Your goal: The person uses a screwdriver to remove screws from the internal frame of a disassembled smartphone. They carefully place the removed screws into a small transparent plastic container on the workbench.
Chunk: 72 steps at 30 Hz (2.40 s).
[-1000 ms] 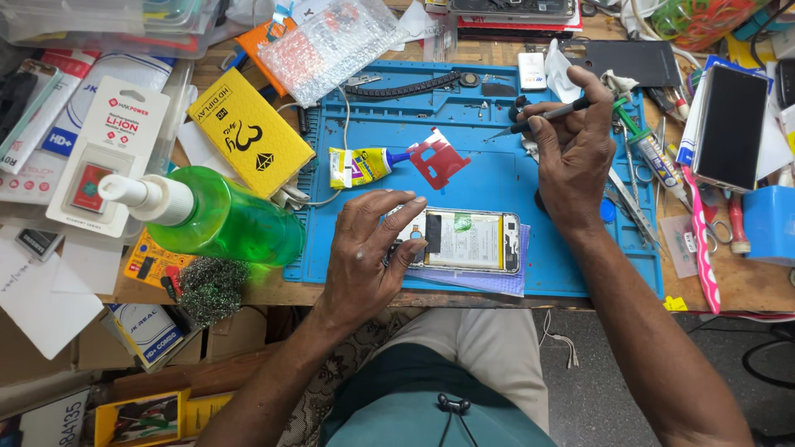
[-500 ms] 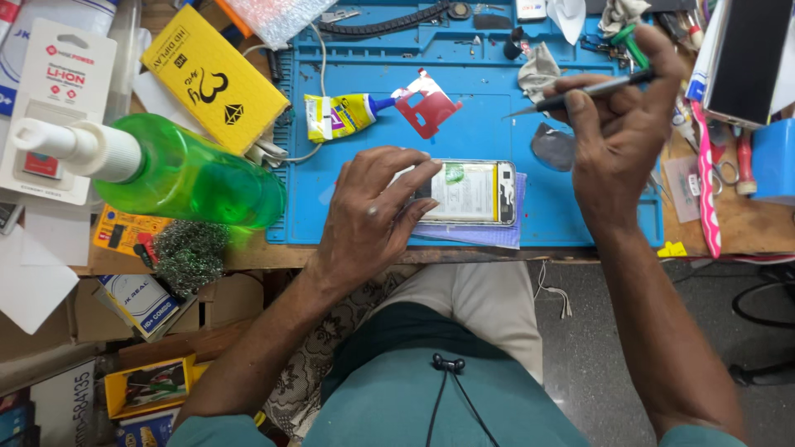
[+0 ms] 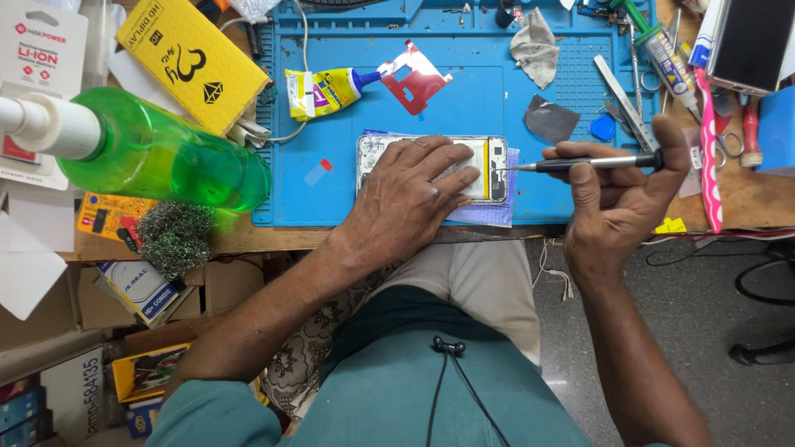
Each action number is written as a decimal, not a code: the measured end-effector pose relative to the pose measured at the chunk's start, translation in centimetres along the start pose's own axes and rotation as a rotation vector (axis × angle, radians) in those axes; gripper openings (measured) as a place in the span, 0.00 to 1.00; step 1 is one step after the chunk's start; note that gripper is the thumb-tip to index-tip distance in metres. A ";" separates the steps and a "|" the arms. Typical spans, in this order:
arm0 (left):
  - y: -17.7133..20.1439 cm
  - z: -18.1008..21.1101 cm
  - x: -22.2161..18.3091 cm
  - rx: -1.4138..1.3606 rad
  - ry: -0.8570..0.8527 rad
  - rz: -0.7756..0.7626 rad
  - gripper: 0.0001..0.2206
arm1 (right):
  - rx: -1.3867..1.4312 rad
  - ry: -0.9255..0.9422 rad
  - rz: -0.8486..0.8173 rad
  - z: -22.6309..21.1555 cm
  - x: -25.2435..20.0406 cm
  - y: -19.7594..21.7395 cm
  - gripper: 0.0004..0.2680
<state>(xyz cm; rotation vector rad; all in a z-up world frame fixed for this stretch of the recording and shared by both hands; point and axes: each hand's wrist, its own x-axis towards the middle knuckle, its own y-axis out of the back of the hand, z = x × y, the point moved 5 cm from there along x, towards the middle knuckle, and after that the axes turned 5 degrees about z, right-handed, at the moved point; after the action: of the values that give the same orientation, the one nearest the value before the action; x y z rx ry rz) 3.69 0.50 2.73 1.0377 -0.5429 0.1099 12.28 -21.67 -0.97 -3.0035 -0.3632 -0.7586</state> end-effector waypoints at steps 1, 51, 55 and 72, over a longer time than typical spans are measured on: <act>0.0 0.0 0.0 0.004 0.003 0.001 0.14 | 0.009 -0.006 0.007 0.1 -0.1 -0.1 0.22; 0.0 -0.1 0.0 0.026 -0.017 -0.015 0.15 | -0.474 0.262 -0.420 -6.3 4.4 -4.5 0.21; 0.0 -0.1 0.0 0.022 -0.023 -0.007 0.15 | -0.464 0.234 -0.428 -6.4 4.3 -4.3 0.21; -1.7 -0.1 -1.3 0.231 -0.046 -0.230 0.37 | -0.595 0.355 -0.436 -8.5 5.9 -6.2 0.20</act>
<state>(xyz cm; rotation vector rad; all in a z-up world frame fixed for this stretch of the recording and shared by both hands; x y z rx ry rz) 3.12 -0.08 0.77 1.3238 -0.4559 -0.0563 11.95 -15.04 9.11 -3.2228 -0.9381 -1.6730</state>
